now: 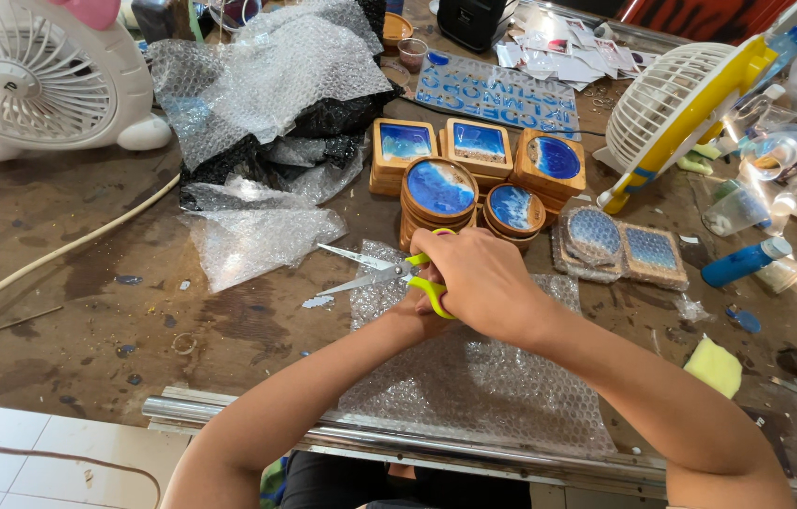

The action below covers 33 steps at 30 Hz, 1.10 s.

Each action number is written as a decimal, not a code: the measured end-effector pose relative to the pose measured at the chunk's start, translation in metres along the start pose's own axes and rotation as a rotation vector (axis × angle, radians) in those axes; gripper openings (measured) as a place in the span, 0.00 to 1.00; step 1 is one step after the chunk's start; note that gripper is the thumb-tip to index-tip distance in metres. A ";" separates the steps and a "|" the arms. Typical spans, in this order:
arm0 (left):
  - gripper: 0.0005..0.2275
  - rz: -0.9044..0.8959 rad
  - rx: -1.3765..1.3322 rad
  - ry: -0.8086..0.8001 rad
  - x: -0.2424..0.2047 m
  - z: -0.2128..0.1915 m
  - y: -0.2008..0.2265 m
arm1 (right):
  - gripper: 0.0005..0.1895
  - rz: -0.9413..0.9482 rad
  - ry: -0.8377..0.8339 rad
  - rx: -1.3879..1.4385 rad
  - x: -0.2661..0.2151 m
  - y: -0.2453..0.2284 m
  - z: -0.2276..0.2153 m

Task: The person places circular wooden items into bubble wrap sleeves and seals them using clear tape and scissors.

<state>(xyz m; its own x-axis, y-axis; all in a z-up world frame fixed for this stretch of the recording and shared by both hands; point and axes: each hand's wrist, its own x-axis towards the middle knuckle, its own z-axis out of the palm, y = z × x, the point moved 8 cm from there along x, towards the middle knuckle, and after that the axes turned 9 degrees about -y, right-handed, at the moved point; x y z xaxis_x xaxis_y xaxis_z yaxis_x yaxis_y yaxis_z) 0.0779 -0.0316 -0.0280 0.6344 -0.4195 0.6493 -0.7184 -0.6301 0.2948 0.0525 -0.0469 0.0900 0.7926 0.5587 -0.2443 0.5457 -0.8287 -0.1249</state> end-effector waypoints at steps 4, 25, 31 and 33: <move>0.18 0.004 0.032 0.019 0.005 -0.002 0.004 | 0.24 0.002 0.121 -0.122 -0.002 -0.001 0.001; 0.35 -0.182 -0.331 -0.181 0.020 -0.006 -0.001 | 0.19 -0.062 0.410 0.760 -0.058 0.121 0.023; 0.34 -0.214 -0.427 -0.137 0.022 -0.023 0.000 | 0.20 0.067 0.472 0.604 -0.047 0.134 0.040; 0.32 -0.182 -0.439 -0.147 0.022 -0.029 0.006 | 0.20 0.107 0.529 0.512 -0.047 0.147 0.049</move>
<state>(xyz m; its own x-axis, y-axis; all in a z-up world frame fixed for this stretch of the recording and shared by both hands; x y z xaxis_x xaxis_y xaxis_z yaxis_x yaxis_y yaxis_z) 0.0793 -0.0254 0.0086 0.7717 -0.4359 0.4630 -0.6243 -0.3808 0.6821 0.0822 -0.1971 0.0361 0.9302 0.3085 0.1987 0.3649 -0.7196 -0.5908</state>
